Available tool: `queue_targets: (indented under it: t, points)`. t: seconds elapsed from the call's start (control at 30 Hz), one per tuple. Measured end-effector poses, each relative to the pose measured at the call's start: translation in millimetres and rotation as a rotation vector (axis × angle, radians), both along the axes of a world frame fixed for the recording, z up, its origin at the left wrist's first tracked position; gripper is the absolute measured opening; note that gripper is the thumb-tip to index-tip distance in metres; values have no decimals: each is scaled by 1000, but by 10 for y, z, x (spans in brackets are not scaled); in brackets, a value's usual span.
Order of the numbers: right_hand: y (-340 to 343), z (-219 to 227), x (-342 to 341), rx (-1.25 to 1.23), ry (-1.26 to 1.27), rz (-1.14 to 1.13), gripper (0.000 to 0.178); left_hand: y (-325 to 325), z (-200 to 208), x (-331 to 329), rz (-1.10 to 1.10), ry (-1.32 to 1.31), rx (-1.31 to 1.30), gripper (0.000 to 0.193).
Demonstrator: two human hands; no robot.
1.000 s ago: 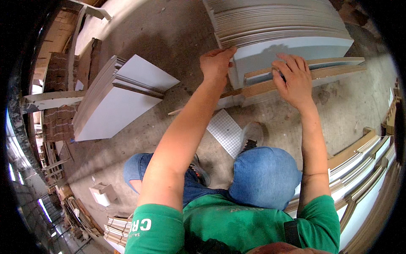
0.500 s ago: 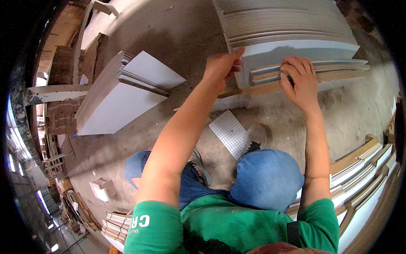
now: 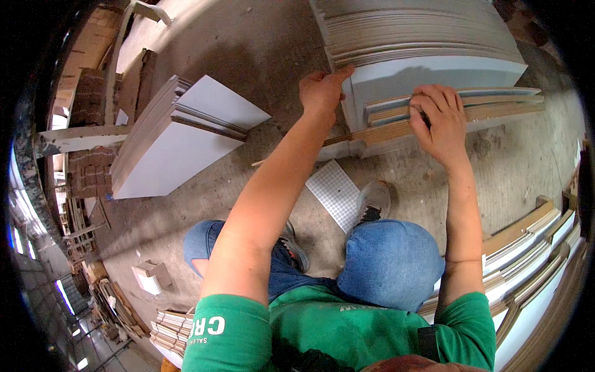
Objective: The person repeatedly picks up large white rectangular panels from a stack on the floor and places them onto a separate stack. The person handles the panels one at a time, lifting them with both hands and aligning them before setting them down.
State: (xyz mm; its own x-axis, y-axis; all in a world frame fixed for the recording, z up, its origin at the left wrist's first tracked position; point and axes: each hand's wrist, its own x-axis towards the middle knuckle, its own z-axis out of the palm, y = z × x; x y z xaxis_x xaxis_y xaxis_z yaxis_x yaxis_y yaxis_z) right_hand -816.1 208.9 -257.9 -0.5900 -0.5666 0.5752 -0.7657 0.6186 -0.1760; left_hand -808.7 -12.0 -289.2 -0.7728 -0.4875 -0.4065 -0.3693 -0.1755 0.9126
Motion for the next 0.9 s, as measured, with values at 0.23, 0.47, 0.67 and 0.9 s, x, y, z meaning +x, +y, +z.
queue_targets:
  t: [0.23,0.47,0.67,0.9]
  points:
    - [1,2,8,15,-4,-7,11,50,31,-12,79,-6,-4,29]
    - [4,-2,-9,15,3,-13,11,101,145,4,93,-11,5,26]
    - [0,-8,-12,6,14,-13,11,123,61,17,43,41,-32,23]
    - [25,9,23,3,19,3,11,133,-79,10,153,84,-304,27]
